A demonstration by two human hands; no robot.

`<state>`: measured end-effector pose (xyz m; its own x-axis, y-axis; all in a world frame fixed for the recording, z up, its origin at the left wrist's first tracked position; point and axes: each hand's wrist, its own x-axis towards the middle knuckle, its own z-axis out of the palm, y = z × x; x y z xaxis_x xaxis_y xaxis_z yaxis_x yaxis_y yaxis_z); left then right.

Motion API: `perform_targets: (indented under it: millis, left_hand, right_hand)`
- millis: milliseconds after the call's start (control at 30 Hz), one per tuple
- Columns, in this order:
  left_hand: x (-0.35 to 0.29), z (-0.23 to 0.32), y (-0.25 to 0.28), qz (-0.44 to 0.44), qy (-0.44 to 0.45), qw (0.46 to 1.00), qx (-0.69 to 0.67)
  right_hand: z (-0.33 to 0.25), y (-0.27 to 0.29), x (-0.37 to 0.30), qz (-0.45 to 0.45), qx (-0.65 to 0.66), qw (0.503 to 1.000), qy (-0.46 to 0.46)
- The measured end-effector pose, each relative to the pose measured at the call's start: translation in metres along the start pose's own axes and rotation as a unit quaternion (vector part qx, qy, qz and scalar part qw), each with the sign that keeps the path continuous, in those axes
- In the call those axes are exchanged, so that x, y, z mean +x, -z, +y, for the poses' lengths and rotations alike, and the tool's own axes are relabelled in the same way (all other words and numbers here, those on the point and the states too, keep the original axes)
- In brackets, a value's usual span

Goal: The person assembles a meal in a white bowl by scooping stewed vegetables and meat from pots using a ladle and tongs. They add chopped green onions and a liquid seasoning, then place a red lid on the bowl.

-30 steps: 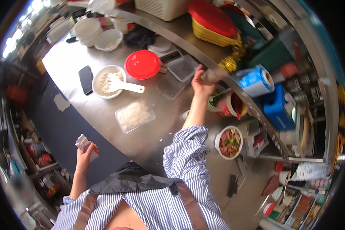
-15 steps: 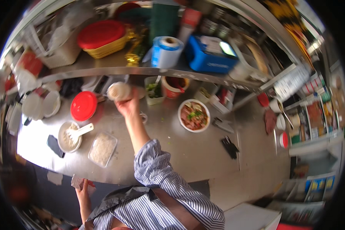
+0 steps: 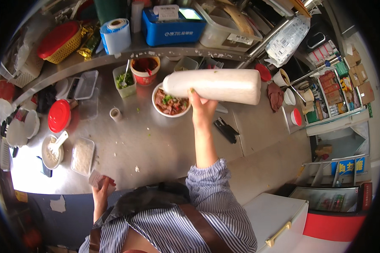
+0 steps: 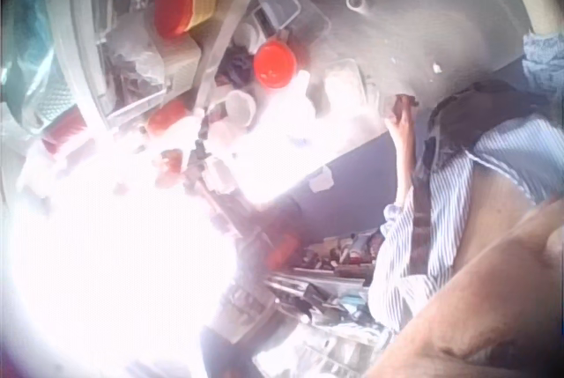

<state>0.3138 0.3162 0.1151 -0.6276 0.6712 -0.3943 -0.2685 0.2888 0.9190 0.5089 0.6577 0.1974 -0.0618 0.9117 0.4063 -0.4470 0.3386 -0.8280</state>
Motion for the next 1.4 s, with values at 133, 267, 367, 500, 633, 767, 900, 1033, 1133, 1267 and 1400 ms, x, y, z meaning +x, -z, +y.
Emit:
perform_targets:
  millis: [133, 267, 367, 500, 633, 767, 900, 1033, 1133, 1267, 1400]
  left_hand:
    - [0.012, -0.025, -0.039, -0.034, -0.121, 0.941, 0.313]
    - [0.01, -0.041, -0.074, -0.044, -0.252, 0.842, 0.474]
    - [0.011, -0.054, -0.09, -0.065, -0.245, 0.83, 0.498]
    - [0.008, -0.063, -0.096, -0.06, -0.222, 0.838, 0.495]
    - [0.013, -0.061, -0.099, -0.042, -0.206, 0.798, 0.565]
    - [0.014, -0.077, -0.099, -0.009, -0.196, 0.732, 0.652]
    - [0.036, -0.082, -0.099, 0.003, -0.21, 0.696, 0.687]
    - [0.074, -0.076, -0.084, 0.063, -0.197, 0.697, 0.687]
    - [0.104, -0.048, -0.078, 0.137, -0.213, 0.683, 0.685]
    - [0.115, -0.015, -0.08, 0.19, -0.231, 0.703, 0.645]
    - [0.102, -0.009, -0.079, 0.208, -0.239, 0.724, 0.613]
  right_hand:
    - [0.012, 0.019, 0.019, -0.066, -0.078, 0.995, 0.008]
    - [0.029, 0.026, 0.02, -0.18, -0.172, 0.963, 0.099]
    - [0.034, 0.026, 0.028, -0.175, -0.18, 0.96, 0.128]
    - [0.056, 0.056, 0.025, -0.175, -0.258, 0.949, 0.044]
    - [0.047, 0.056, 0.038, -0.111, -0.186, 0.975, 0.047]
    - [0.052, 0.056, 0.04, -0.11, -0.121, 0.985, 0.05]
    - [0.067, 0.074, 0.046, -0.127, -0.218, 0.967, 0.036]
    - [0.053, 0.061, 0.053, -0.12, -0.11, 0.987, 0.012]
    - [0.071, 0.071, 0.047, -0.15, -0.188, 0.97, -0.026]
    - [0.053, 0.063, 0.046, -0.126, -0.114, 0.984, 0.057]
    - [0.071, 0.075, 0.034, -0.158, -0.143, 0.975, 0.06]
